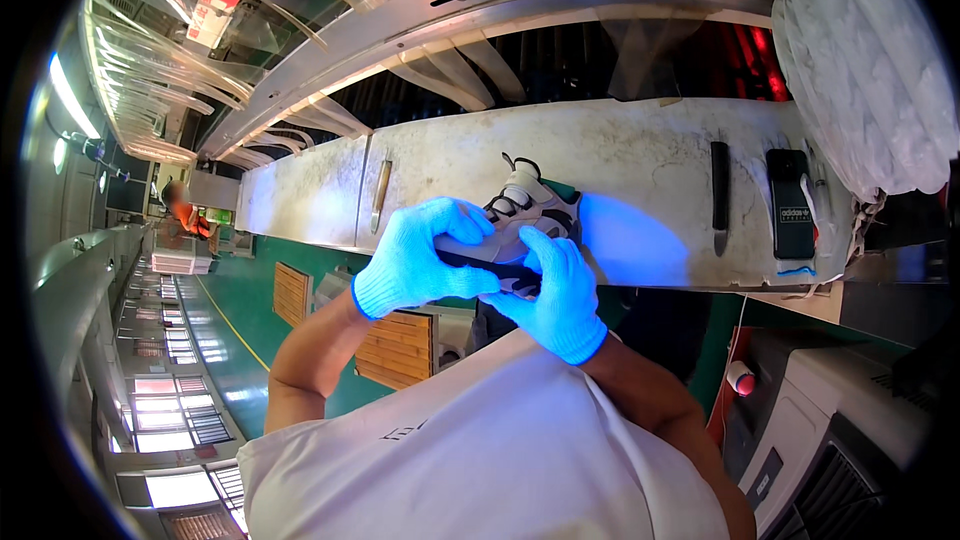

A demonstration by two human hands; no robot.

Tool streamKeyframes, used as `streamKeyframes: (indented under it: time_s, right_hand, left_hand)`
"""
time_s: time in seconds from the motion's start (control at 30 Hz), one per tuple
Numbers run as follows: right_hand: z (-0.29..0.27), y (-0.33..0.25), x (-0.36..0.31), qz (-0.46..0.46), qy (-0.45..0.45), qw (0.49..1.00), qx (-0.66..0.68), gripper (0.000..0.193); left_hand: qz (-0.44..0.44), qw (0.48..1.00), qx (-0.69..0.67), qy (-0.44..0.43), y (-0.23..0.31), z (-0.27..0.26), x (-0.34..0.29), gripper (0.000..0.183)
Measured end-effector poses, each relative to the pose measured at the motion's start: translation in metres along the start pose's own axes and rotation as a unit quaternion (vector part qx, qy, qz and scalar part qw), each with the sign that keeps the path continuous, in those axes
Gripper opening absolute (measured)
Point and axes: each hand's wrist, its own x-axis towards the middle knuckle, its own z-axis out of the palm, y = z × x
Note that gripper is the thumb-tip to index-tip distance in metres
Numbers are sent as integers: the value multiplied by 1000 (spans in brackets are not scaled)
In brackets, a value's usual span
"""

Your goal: The person handles a small white cylindrical object and a syringe-like tool on a workbench. They then pick up a sneaker and use a black handheld device to apply a substance to the shoe's sole and sides. The person rotates the shoe to access different areas while applying the treatment.

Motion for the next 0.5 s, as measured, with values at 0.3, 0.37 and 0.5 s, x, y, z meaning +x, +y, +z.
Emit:
streamKeyframes:
  time_s: [0.3, 0.37, 0.5]
  right_hand:
    - [-2, 14, 4, 36, -4, 999, 17, 84]
    - [-3, 14, 7, 42, -14, 999, 18, 85]
    - [-2, 19, 8, 37, -16, 999, 5, 86]
  left_hand:
    - [0, 1000, -11, -27, -5, -9, 10, 49]
    - [8, 999, -8, -31, -8, -12, 13, 49]
    - [16, 999, -5, -36, -9, -15, 13, 50]
